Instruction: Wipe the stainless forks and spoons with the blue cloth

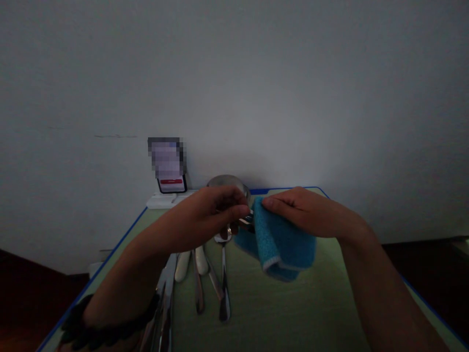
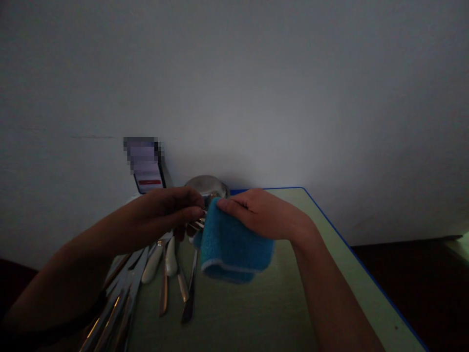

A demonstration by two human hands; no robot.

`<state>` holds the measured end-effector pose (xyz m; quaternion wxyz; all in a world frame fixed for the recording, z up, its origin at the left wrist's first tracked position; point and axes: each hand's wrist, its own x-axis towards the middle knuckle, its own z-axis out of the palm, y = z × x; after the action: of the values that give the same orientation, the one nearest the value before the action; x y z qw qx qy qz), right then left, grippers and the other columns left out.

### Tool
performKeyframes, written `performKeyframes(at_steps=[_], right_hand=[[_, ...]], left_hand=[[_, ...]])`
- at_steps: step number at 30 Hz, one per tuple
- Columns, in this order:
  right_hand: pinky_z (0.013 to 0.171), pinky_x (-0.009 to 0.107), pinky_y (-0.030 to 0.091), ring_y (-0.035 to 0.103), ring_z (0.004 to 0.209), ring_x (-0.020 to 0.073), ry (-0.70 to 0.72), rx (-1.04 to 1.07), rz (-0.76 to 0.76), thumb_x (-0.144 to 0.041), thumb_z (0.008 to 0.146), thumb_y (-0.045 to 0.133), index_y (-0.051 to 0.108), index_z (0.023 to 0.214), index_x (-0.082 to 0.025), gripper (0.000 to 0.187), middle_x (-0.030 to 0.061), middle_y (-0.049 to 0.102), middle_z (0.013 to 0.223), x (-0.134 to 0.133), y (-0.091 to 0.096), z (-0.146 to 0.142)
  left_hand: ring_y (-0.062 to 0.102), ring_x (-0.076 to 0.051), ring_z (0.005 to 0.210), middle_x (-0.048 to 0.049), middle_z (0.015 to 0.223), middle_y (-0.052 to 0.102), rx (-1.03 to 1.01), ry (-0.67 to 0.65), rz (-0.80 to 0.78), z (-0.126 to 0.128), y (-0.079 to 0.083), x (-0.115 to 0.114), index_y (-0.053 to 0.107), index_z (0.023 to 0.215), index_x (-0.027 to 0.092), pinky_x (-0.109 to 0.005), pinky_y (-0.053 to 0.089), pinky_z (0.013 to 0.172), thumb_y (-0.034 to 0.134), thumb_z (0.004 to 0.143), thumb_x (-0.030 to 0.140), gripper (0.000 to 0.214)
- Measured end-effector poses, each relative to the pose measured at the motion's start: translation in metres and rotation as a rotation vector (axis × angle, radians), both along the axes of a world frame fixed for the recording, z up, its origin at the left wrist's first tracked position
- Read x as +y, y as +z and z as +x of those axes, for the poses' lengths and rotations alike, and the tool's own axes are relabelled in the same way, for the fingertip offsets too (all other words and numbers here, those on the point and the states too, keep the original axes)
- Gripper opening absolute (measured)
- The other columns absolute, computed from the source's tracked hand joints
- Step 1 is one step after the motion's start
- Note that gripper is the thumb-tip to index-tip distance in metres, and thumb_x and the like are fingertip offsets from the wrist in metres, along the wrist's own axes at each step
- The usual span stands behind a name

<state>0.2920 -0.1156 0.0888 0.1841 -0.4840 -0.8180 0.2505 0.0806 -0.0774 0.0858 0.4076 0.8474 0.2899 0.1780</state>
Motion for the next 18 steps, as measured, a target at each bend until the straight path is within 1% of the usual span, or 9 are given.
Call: performKeyframes(at_steps=[3, 6, 7, 9, 10, 11, 14, 16, 18], right_hand=[[0.059, 0.024, 0.036, 0.05, 0.062, 0.0109, -0.043, -0.009, 0.039, -0.045, 0.09, 0.031, 0.053, 0.07, -0.017, 0.041, -0.0007, 0.057, 0.067, -0.0001, 0.0016, -0.0032], [0.062, 0.025, 0.039, 0.055, 0.071, 0.014, -0.012, 0.022, -0.032, -0.051, 0.086, 0.039, 0.056, 0.092, -0.019, 0.036, 0.0015, 0.061, 0.084, -0.002, 0.0032, -0.0028], [0.062, 0.025, 0.04, 0.056, 0.075, 0.015, 0.009, 0.029, -0.064, -0.054, 0.081, 0.046, 0.053, 0.103, -0.022, 0.04, 0.0018, 0.061, 0.091, -0.0027, 0.0036, -0.0023], [0.062, 0.024, 0.041, 0.057, 0.08, 0.0166, 0.052, 0.034, -0.085, -0.057, 0.068, 0.06, 0.045, 0.118, -0.026, 0.06, 0.0016, 0.06, 0.101, -0.0035, 0.0041, -0.0017], [0.063, 0.024, 0.041, 0.057, 0.082, 0.0167, 0.075, 0.029, -0.074, -0.057, 0.064, 0.064, 0.046, 0.118, -0.027, 0.064, 0.001, 0.06, 0.102, -0.0035, 0.0042, -0.0017], [0.064, 0.024, 0.041, 0.056, 0.081, 0.0162, 0.094, 0.02, -0.049, -0.055, 0.063, 0.065, 0.05, 0.114, -0.026, 0.061, 0.0004, 0.061, 0.1, -0.0032, 0.0042, -0.0019], [0.064, 0.023, 0.04, 0.055, 0.075, 0.0132, 0.132, -0.015, 0.018, -0.048, 0.072, 0.061, 0.06, 0.089, -0.02, 0.032, -0.0006, 0.061, 0.086, -0.0017, 0.0035, -0.0022], [0.061, 0.022, 0.039, 0.054, 0.069, 0.0112, 0.14, -0.023, 0.006, -0.044, 0.078, 0.055, 0.06, 0.08, -0.018, 0.027, -0.001, 0.06, 0.078, -0.001, 0.003, -0.0017], [0.056, 0.021, 0.038, 0.052, 0.063, 0.0094, 0.151, -0.025, -0.041, -0.043, 0.082, 0.049, 0.058, 0.077, -0.016, 0.029, -0.0018, 0.058, 0.072, -0.001, 0.0029, -0.0009]], left_hand=[[0.059, -0.01, 0.062, 0.0016, 0.073, 0.059, -0.055, 0.02, -0.068, 0.0029, 0.0007, 0.0007, 0.051, 0.088, 0.016, -0.02, 0.05, 0.055, 0.047, 0.086, 0.034, 0.018], [0.061, -0.011, 0.063, 0.0009, 0.071, 0.06, -0.1, 0.056, -0.122, 0.0048, 0.0017, 0.0024, 0.052, 0.086, 0.015, -0.021, 0.051, 0.056, 0.049, 0.085, 0.032, 0.017], [0.061, -0.011, 0.062, 0.001, 0.07, 0.06, -0.112, 0.057, -0.145, 0.0051, 0.0018, 0.0028, 0.052, 0.086, 0.015, -0.02, 0.051, 0.056, 0.049, 0.085, 0.031, 0.016], [0.061, -0.01, 0.06, 0.0014, 0.068, 0.061, -0.128, 0.044, -0.187, 0.0053, 0.0017, 0.003, 0.052, 0.085, 0.015, -0.02, 0.051, 0.055, 0.049, 0.085, 0.03, 0.016], [0.061, -0.01, 0.06, 0.0014, 0.068, 0.061, -0.128, 0.034, -0.201, 0.0051, 0.0015, 0.0029, 0.052, 0.085, 0.015, -0.02, 0.051, 0.055, 0.049, 0.085, 0.03, 0.016], [0.061, -0.01, 0.06, 0.0012, 0.068, 0.061, -0.122, 0.031, -0.201, 0.0048, 0.0013, 0.0026, 0.052, 0.084, 0.015, -0.021, 0.051, 0.055, 0.049, 0.085, 0.03, 0.016], [0.061, -0.012, 0.061, -0.0001, 0.07, 0.062, -0.074, 0.05, -0.144, 0.0037, 0.0006, 0.002, 0.053, 0.085, 0.015, -0.022, 0.051, 0.056, 0.05, 0.084, 0.033, 0.018], [0.062, -0.012, 0.062, -0.0006, 0.071, 0.062, -0.054, 0.064, -0.117, 0.0032, 0.0004, 0.0021, 0.053, 0.085, 0.015, -0.023, 0.052, 0.057, 0.05, 0.084, 0.035, 0.02], [0.062, -0.012, 0.062, -0.0004, 0.071, 0.062, -0.051, 0.066, -0.118, 0.0031, 0.0005, 0.0023, 0.053, 0.085, 0.015, -0.023, 0.052, 0.057, 0.049, 0.084, 0.035, 0.021]])
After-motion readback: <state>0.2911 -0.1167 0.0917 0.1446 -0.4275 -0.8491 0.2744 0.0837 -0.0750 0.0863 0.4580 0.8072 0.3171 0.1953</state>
